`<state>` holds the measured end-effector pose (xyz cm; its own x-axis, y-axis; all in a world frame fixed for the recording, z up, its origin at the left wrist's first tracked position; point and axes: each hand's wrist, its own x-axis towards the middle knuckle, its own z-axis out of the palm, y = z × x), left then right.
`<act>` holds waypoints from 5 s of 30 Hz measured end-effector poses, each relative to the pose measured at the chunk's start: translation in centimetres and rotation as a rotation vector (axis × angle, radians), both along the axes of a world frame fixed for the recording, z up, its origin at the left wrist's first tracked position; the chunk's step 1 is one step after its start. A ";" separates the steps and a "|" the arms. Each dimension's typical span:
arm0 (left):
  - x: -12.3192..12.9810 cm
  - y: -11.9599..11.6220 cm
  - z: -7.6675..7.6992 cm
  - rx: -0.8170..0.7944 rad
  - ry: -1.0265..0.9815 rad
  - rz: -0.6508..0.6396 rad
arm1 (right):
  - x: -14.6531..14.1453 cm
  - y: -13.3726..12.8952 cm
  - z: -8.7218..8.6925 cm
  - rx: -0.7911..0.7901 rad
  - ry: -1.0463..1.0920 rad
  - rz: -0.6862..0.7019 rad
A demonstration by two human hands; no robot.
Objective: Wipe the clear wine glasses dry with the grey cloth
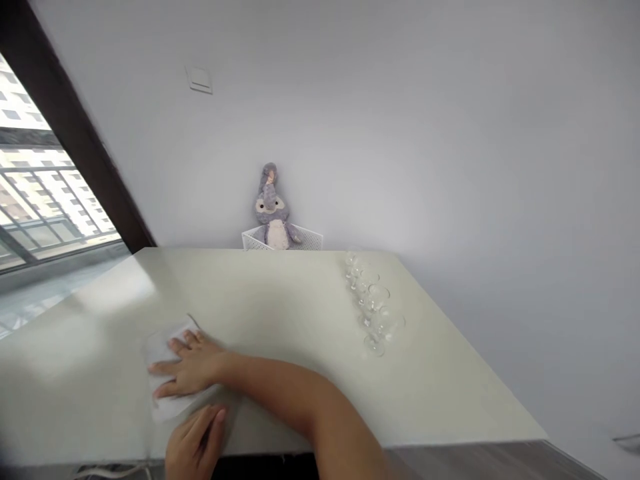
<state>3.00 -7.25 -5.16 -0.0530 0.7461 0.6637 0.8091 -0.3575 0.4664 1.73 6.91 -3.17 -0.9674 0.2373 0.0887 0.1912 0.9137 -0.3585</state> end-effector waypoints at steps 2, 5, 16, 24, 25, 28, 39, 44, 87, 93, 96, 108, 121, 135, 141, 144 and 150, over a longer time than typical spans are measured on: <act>0.0 0.0 0.3 0.025 0.002 -0.029 | 3.3 0.8 0.1 0.011 -0.010 -0.069; 0.2 0.1 0.9 0.031 -0.004 -0.062 | 9.4 2.6 0.3 0.012 -0.052 -0.263; 6.8 4.4 6.2 -0.407 -0.613 -0.196 | 31.0 -6.1 0.1 0.144 0.046 -0.546; 18.5 10.0 6.3 -1.209 -1.615 -0.620 | 44.1 -9.6 -2.4 0.416 0.125 -1.058; 20.0 10.7 6.1 -1.258 -1.665 -0.628 | 45.3 -9.5 -2.6 0.432 0.131 -1.110; 23.7 12.8 5.6 -1.299 -1.781 -0.615 | 47.8 -8.9 -2.8 0.444 0.134 -1.215; 25.4 14.7 6.1 -1.219 -1.955 -0.629 | 47.3 -8.5 -2.6 0.318 0.169 -1.302; 20.9 14.5 6.5 -1.133 -1.942 -0.566 | 44.3 -8.6 -1.5 -0.096 0.488 -1.410; 5.5 17.2 4.5 -0.629 -0.987 -0.615 | 21.3 3.5 1.3 -0.782 0.775 -0.790; 5.6 16.3 5.6 -0.604 -1.032 -0.673 | 21.7 3.8 1.1 -1.497 0.871 -0.554; 5.2 17.0 5.2 -0.597 -0.901 -0.563 | 21.2 3.5 0.6 -1.324 0.829 -0.574; 5.0 16.5 6.0 -0.666 -1.058 -0.747 | 21.0 3.5 0.5 -1.194 0.838 -0.515; 5.3 17.1 5.0 -0.612 -0.820 -0.649 | 21.2 3.6 1.4 -1.034 0.812 -0.672; 4.4 17.1 4.7 -0.076 0.359 -0.018 | 23.7 5.9 2.1 -1.100 0.769 -0.907; 4.5 17.8 3.5 -0.229 0.440 -0.166 | 24.0 5.2 2.9 -0.973 0.666 -0.746; 4.3 18.1 3.1 -0.262 0.372 -0.183 | 24.3 5.0 3.4 -0.837 0.675 -0.709; 3.9 18.2 3.5 -0.231 0.102 -0.167 | 25.8 5.5 4.2 -0.575 0.765 -0.754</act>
<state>6.85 10.97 -1.64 0.1411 0.8708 0.4710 0.7950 -0.3832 0.4702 27.49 12.43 1.03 -0.3145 0.9094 0.2722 0.1676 0.3354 -0.9270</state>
